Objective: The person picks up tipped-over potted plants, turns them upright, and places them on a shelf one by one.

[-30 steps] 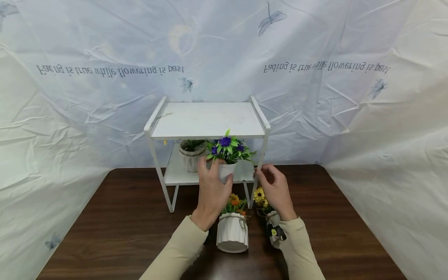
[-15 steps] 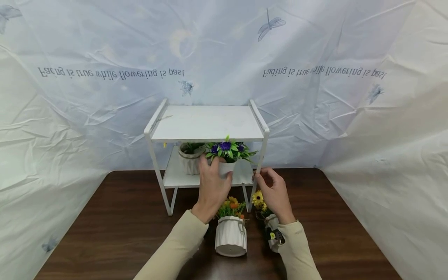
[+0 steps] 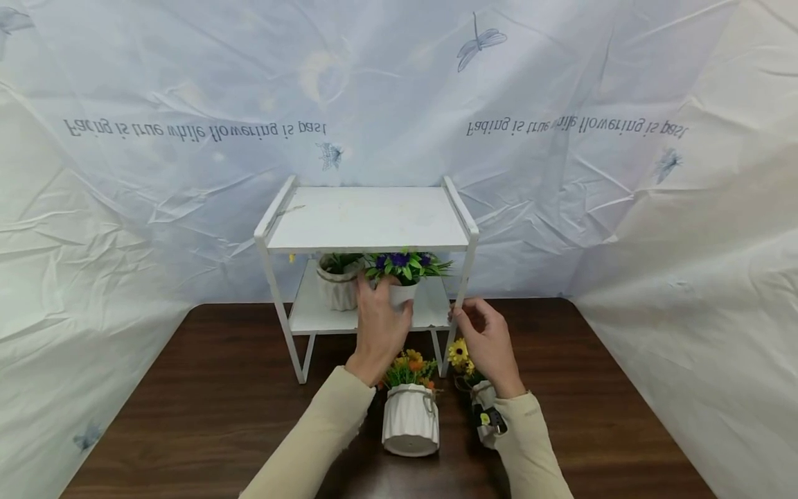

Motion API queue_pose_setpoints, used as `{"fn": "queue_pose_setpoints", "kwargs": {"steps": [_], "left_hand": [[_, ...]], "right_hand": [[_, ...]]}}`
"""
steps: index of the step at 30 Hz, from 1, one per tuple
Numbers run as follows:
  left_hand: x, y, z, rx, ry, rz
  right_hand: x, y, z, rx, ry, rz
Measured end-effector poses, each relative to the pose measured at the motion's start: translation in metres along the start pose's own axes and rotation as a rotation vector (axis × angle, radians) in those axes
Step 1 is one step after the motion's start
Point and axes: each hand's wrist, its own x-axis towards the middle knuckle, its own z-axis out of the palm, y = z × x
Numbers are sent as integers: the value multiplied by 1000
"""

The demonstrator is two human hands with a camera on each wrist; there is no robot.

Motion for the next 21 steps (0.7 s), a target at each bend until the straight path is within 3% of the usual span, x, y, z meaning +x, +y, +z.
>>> {"fn": "queue_pose_setpoints", "kwargs": {"steps": [11, 21], "left_hand": [[8, -7, 12, 51, 18, 34], [8, -12, 21, 78, -34, -26]], "right_hand": [[1, 0, 1, 29, -4, 10], [1, 2, 1, 25, -5, 19]]}}
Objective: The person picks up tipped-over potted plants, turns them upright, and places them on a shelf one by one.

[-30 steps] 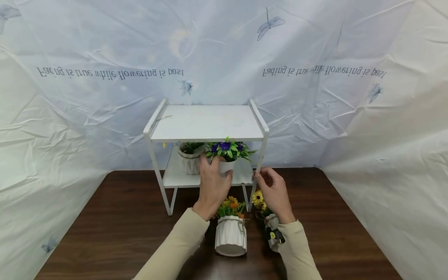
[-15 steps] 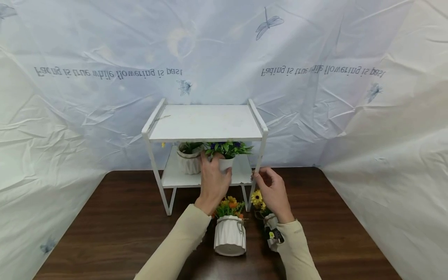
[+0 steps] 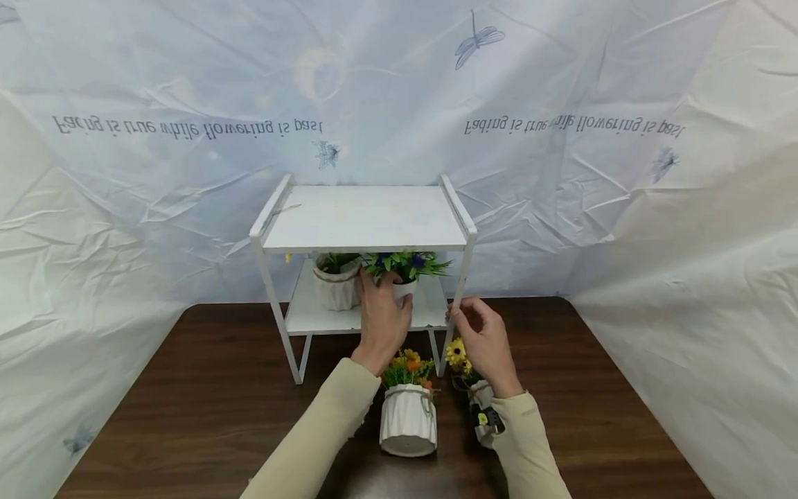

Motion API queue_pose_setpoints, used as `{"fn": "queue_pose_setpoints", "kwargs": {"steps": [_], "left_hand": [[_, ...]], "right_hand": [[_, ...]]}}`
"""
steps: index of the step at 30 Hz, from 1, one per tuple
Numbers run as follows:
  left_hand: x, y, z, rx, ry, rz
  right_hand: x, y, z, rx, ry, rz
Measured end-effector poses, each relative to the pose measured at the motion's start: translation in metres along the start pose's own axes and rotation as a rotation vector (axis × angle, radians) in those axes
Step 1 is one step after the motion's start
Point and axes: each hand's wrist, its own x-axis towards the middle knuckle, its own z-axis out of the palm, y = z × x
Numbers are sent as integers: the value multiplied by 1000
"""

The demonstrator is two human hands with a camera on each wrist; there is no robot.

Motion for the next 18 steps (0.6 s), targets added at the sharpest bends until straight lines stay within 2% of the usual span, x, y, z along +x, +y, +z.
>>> {"fn": "queue_pose_setpoints", "kwargs": {"steps": [11, 18], "left_hand": [[0, 3, 6, 91, -139, 21], [-2, 2, 5, 100, -166, 52]], "right_hand": [[-2, -2, 0, 0, 18, -7], [0, -2, 2, 14, 10, -21]]}}
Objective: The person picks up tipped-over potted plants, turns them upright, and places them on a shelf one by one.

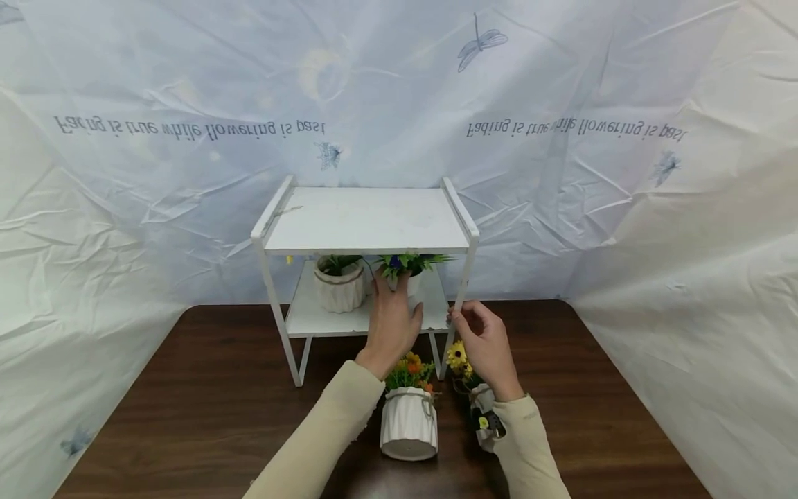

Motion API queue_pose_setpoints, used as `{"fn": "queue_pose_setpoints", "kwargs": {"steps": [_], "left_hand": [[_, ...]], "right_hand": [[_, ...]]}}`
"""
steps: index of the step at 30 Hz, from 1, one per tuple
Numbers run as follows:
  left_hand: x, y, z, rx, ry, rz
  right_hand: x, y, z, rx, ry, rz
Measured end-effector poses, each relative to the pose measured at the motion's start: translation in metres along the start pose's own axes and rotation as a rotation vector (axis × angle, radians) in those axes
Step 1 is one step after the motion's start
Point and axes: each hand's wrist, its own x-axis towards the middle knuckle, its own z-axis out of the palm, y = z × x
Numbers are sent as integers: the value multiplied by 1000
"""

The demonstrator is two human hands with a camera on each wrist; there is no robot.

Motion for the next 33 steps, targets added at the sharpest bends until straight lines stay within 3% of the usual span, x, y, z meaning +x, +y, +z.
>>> {"fn": "queue_pose_setpoints", "kwargs": {"steps": [13, 21, 33], "left_hand": [[-13, 1, -13, -11, -23, 27], [-23, 9, -27, -93, -38, -13], [-34, 21, -49, -90, -30, -35]], "right_hand": [[1, 2, 2, -11, -11, -2], [0, 1, 1, -19, -2, 19], [0, 2, 1, -14, -12, -3]]}}
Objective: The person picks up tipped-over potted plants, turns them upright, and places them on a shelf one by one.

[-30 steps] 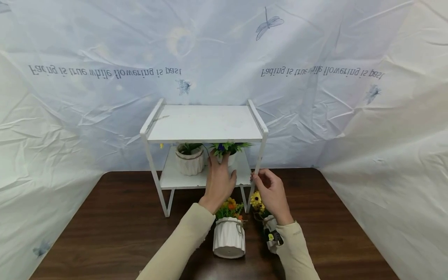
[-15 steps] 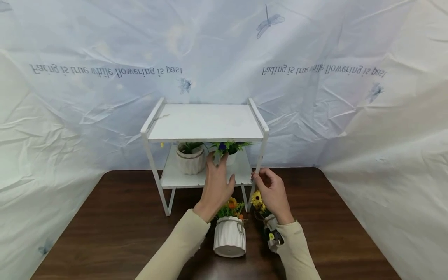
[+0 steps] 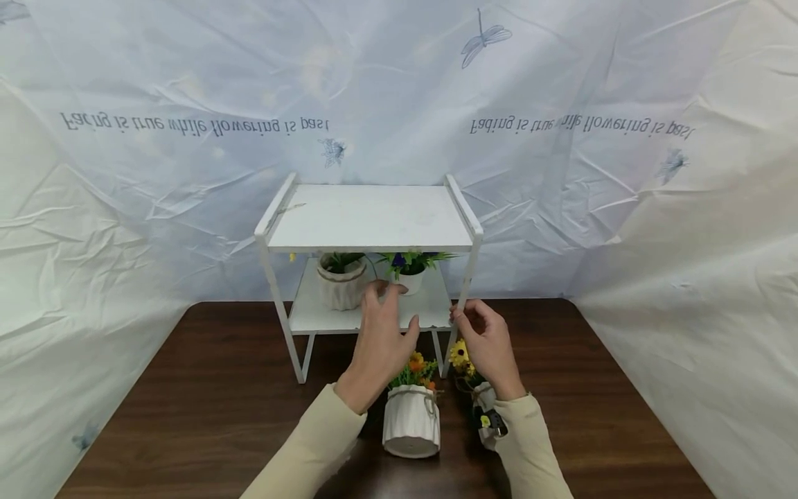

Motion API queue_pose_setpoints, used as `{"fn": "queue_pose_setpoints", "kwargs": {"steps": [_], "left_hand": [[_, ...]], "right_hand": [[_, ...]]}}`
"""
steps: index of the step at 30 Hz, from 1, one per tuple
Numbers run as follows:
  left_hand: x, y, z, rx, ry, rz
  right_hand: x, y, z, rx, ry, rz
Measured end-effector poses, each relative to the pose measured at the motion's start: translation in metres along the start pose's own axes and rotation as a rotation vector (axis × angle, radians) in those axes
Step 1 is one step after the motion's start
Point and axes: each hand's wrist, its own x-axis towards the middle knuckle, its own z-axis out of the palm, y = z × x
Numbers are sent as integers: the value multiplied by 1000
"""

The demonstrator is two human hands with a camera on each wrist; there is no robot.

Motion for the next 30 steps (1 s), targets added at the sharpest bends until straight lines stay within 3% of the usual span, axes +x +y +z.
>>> {"fn": "queue_pose_setpoints", "kwargs": {"steps": [7, 19, 24, 30], "left_hand": [[-7, -3, -9, 9, 66, 46], [-10, -15, -29, -65, 308, 153], [-10, -21, -35, -83, 377, 204], [-13, -29, -44, -130, 447, 201]], "right_hand": [[1, 0, 1, 18, -8, 9], [1, -4, 3, 64, -16, 25], [0, -3, 2, 52, -10, 24], [0, -1, 1, 36, -8, 13]]}}
